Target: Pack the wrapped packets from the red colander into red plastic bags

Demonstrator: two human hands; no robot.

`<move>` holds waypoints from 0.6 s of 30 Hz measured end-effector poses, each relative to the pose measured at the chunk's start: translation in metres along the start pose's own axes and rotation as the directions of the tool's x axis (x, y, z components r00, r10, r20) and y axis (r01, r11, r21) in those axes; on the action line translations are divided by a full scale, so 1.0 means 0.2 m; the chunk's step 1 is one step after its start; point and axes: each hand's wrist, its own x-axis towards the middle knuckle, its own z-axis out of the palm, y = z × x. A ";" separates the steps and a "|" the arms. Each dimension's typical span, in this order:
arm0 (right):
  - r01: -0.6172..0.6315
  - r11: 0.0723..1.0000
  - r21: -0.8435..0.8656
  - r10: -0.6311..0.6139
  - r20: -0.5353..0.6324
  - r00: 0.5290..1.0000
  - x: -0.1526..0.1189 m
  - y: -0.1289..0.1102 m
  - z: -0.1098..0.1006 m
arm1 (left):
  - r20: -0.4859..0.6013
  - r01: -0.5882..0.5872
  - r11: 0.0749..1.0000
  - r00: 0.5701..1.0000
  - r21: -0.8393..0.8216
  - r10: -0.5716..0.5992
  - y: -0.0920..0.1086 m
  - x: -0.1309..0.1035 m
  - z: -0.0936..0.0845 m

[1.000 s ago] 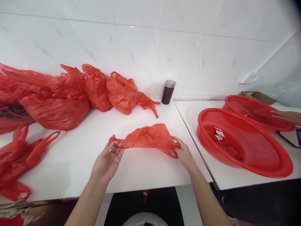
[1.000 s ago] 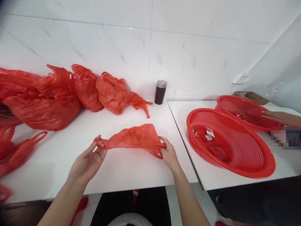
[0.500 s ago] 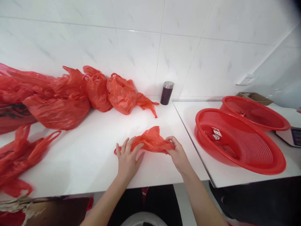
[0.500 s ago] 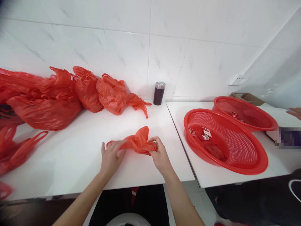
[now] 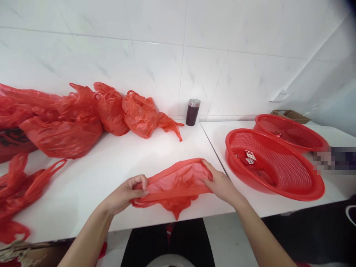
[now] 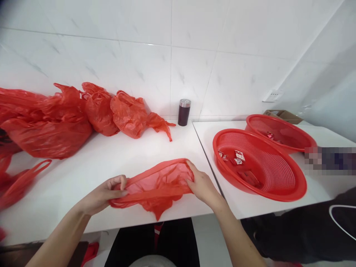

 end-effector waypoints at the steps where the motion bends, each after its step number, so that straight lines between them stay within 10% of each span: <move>1: 0.016 0.998 -0.060 -0.020 -0.058 0.998 0.01 -0.02 0.00 | -0.058 -0.044 0.980 0.997 0.195 0.056 0.01 0.00 0.02; 4: 0.120 0.985 -0.125 -0.147 -0.236 0.961 -0.03 -0.10 0.00 | -0.344 -0.060 0.710 0.844 0.701 0.411 0.11 -0.04 0.08; 7: 0.182 0.980 -0.082 -0.199 -0.472 0.859 -0.12 -0.16 0.01 | -0.444 -0.080 0.519 0.420 0.851 0.791 0.20 -0.09 0.12; 8: 0.180 0.982 -0.062 -0.186 -0.509 0.841 -0.14 -0.16 0.02 | -0.432 -0.099 0.492 0.355 0.865 0.829 0.20 -0.10 0.13; 9: 0.170 0.984 -0.045 -0.169 -0.495 0.852 -0.15 -0.16 0.03 | -0.415 -0.105 0.486 0.385 0.868 0.824 0.19 -0.10 0.13; 12: 0.116 0.993 0.000 -0.112 -0.260 0.959 -0.11 -0.11 0.04 | -0.328 -0.056 0.562 0.762 0.825 0.558 0.12 -0.07 0.12; 13: 0.113 0.993 0.017 -0.107 -0.189 0.976 -0.09 -0.08 0.03 | -0.299 -0.051 0.599 0.830 0.799 0.470 0.10 -0.06 0.12; 18: 0.165 0.965 -0.206 -0.223 -0.302 0.927 -0.04 0.06 -0.24 | -0.309 -0.158 0.846 0.884 0.509 0.351 0.13 -0.12 0.14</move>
